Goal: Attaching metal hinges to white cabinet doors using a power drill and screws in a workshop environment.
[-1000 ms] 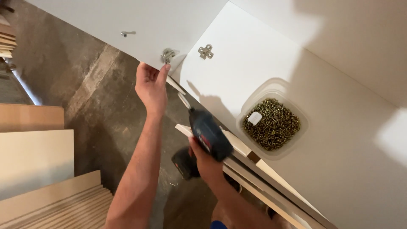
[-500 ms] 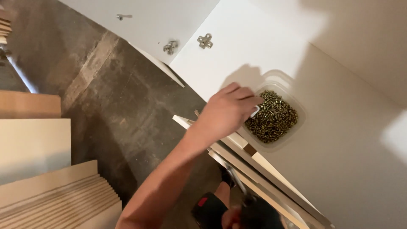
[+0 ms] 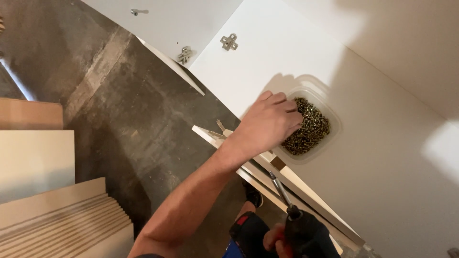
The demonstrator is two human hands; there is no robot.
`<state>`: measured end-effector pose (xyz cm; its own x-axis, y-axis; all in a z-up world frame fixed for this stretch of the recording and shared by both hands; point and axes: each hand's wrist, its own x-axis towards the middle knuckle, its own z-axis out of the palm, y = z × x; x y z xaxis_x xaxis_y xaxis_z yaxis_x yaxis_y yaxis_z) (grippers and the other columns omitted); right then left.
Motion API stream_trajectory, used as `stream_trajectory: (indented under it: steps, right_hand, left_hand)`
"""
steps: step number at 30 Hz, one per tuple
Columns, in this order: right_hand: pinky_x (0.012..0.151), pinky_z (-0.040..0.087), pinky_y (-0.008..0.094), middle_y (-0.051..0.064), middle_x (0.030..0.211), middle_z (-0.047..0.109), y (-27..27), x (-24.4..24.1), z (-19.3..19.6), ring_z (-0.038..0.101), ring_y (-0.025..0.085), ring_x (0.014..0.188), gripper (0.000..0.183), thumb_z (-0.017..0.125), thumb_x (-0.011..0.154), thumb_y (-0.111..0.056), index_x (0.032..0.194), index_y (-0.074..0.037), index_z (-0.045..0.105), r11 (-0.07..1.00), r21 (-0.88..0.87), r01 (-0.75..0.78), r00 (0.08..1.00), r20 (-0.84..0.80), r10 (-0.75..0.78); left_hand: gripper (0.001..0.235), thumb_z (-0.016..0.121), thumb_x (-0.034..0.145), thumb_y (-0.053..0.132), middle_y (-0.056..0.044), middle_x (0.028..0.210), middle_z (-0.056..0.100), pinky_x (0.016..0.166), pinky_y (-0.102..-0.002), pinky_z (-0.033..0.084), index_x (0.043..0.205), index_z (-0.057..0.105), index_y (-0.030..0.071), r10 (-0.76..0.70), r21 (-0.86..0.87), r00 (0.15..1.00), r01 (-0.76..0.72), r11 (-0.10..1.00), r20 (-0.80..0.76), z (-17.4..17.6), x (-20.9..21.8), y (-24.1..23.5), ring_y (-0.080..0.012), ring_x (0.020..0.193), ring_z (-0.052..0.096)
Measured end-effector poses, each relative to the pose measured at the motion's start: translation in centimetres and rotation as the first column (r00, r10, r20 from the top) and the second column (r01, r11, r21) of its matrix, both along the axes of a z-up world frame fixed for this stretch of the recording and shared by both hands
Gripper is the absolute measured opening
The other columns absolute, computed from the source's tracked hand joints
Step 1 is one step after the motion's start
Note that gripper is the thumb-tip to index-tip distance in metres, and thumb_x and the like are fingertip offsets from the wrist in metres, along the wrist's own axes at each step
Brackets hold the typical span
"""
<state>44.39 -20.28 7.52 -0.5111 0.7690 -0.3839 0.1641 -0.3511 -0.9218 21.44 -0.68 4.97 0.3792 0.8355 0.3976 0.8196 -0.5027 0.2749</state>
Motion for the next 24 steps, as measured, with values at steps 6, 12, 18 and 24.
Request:
stream_trajectory:
  steps: [6, 12, 18, 24]
  right_hand:
    - [0.068, 0.051, 0.022, 0.011, 0.063, 0.078, -1.6, -2.6, -4.4, 0.066, 0.015, 0.055, 0.016, 0.068, 0.079, -0.010, 0.088, -0.001, 0.077, 0.910, -0.161, 0.381, 0.924, 0.074, -0.374]
    - [0.103, 0.037, 0.025, -0.002, 0.089, 0.066, -0.8, -4.4, -7.4, 0.063, 0.009, 0.082, 0.007, 0.063, 0.082, -0.008, 0.086, -0.011, 0.068, 0.957, 0.269, 0.113, 0.962, 0.212, -0.173]
    - [0.123, 0.005, 0.033, -0.002, 0.153, 0.050, -0.6, -2.8, -13.1, 0.040, 0.017, 0.144, 0.049, 0.050, 0.088, -0.004, 0.130, -0.024, 0.066, 0.813, 0.447, -0.374, 0.881, 0.445, 0.160]
    - [0.107, 0.047, 0.028, -0.007, 0.061, 0.070, 4.5, -8.4, -3.5, 0.073, 0.010, 0.073, 0.037, 0.070, 0.093, -0.024, 0.058, -0.014, 0.070, 0.980, -0.064, 0.188, 0.951, 0.262, -0.165]
  left_hand:
    - [0.016, 0.069, 0.087, 0.001, 0.000, 0.092, 0.068, 0.081, -0.028, 0.049, 0.092, 0.064, 0.015, 0.108, -0.286, 0.834, 0.062, 0.956, 0.542, 1.9, -1.6, -1.7, -0.0154, 0.084, 0.062]
    - [0.014, 0.069, 0.090, -0.005, -0.009, 0.087, 0.073, 0.076, -0.030, 0.058, 0.099, 0.072, 0.005, 0.577, -0.555, -0.076, 0.196, 0.808, 0.813, 1.9, -6.1, -6.0, -0.0166, 0.076, 0.066]
    - [0.010, 0.070, 0.097, 0.005, -0.015, 0.092, 0.076, 0.074, -0.030, 0.058, 0.102, 0.075, -0.002, 0.644, -0.531, -0.242, 0.398, 0.748, 0.726, 1.0, -9.1, -9.6, -0.0195, 0.078, 0.070]
    - [0.011, 0.071, 0.096, 0.007, -0.015, 0.087, 0.075, 0.073, -0.031, 0.060, 0.100, 0.075, -0.002, 0.689, -0.586, -0.241, 0.382, 0.715, 0.683, 1.6, -9.8, -10.2, -0.0208, 0.078, 0.071]
